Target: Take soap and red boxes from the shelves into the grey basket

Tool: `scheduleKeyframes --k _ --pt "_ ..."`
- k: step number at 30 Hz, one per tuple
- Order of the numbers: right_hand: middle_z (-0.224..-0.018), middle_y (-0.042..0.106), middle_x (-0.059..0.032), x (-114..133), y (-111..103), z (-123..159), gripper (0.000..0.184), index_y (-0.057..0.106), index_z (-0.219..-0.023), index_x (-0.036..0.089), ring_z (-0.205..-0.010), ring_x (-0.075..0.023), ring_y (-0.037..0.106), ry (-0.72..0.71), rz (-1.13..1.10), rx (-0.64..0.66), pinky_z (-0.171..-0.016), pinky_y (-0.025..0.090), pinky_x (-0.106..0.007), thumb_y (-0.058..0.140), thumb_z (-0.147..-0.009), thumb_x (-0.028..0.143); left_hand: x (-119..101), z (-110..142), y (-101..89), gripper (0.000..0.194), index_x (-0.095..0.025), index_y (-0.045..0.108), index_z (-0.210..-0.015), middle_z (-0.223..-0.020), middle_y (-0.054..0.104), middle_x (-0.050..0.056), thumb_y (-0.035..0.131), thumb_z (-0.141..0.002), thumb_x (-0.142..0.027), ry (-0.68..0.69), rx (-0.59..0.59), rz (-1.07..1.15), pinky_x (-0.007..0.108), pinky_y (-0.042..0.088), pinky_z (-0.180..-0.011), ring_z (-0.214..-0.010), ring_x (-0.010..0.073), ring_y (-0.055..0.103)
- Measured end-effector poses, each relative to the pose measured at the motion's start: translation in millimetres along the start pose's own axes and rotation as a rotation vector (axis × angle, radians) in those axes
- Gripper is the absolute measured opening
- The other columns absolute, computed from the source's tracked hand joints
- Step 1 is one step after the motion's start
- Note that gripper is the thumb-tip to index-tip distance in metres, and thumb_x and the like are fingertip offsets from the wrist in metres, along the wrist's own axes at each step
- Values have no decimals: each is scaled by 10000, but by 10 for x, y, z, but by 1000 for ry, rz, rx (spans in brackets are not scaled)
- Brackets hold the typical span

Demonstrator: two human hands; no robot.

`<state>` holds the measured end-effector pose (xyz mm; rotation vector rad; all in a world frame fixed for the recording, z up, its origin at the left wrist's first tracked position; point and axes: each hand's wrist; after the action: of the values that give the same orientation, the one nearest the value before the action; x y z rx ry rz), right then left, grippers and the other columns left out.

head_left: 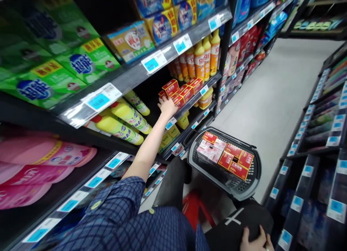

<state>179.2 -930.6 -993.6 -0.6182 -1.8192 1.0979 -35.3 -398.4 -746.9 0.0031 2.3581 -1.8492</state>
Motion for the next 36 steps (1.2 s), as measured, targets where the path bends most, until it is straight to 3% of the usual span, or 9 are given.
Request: scheduleKeyframes --k 7,13,17,19,22,26,29,32,36 --pt "-1266 499 -275 -14 -66 -16 682 528 -1292 77 -1185 -408 460 -59 -2 107 -910 363 -569 382 -845 570 -39 -576 -121 755 -130 355 -1336 -1481 298 225 731 -732 -382 -217 -62 166 553 341 -1054 -1379 385 276" --pt "-1303 444 -283 28 -132 12 627 512 -1285 55 -1219 -380 413 -24 0 150 -960 322 -533 405 -860 502 14 -700 -141 430 -51 382 -1195 -1313 499 130 623 -859 -168 -76 27 278 496 319 -1056 -1186 179 469" --pt "-1308 431 -301 69 -140 -34 630 518 -1257 34 -1262 -392 377 40 -30 184 -988 303 -566 427 -839 496 124 -13 -408 375 -56 444 -1089 -1195 548 74 659 -793 -139 131 -144 455 318 381 -983 -993 108 477" --pt "-1249 486 -289 210 -228 -151 621 564 -1172 38 -1238 -400 406 56 -107 221 -1001 287 -597 473 -805 530 209 537 -571 337 -91 500 -1010 -1025 593 7 694 -757 -197 232 -83 618 272 415 -899 -881 102 491" --pt "-1137 579 -177 694 -594 -397 528 572 -1130 124 -1114 -313 531 -101 -476 444 -990 373 -550 576 -779 519 339 1474 -789 356 -141 548 -908 -871 594 -28 748 -674 -320 364 285 929 241 437 -757 -778 117 521" --pt "-1426 381 -133 1553 -1323 -572 730 389 -1369 271 -1209 -246 510 -473 -969 783 -962 479 -430 732 -734 385 451 2551 -1026 355 -157 567 -908 -839 624 -3 726 -666 -363 301 955 1111 257 451 -692 -759 157 575" --pt "-1403 429 -135 1912 -1673 -508 755 434 -1340 259 -1281 -270 456 -707 -997 891 -987 470 -424 786 -681 364 515 3029 -1140 333 -153 587 -930 -880 630 14 718 -682 -332 242 1131 1175 259 465 -723 -804 164 586" --pt "-1267 561 -125 1970 -1751 -378 678 498 -1256 222 -1164 -256 561 -620 -1005 963 -955 491 -398 789 -667 385 592 3250 -1156 425 -178 571 -1045 -948 626 17 732 -676 -316 119 1176 1305 245 494 -702 -831 162 603" --pt "-1082 663 -112 1997 -1711 -268 610 560 -1138 168 -932 -232 652 -233 -892 1032 -758 548 -333 682 -703 578 659 3337 -1043 439 -188 503 -1146 -867 640 35 623 -791 -417 -183 1387 1438 244 518 -498 -643 154 636"
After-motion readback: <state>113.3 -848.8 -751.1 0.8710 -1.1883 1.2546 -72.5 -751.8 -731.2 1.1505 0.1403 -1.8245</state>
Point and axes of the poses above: each hand's wrist, its own z-axis away from the middle knuckle, its own y-axis out of the palm, x = y × z
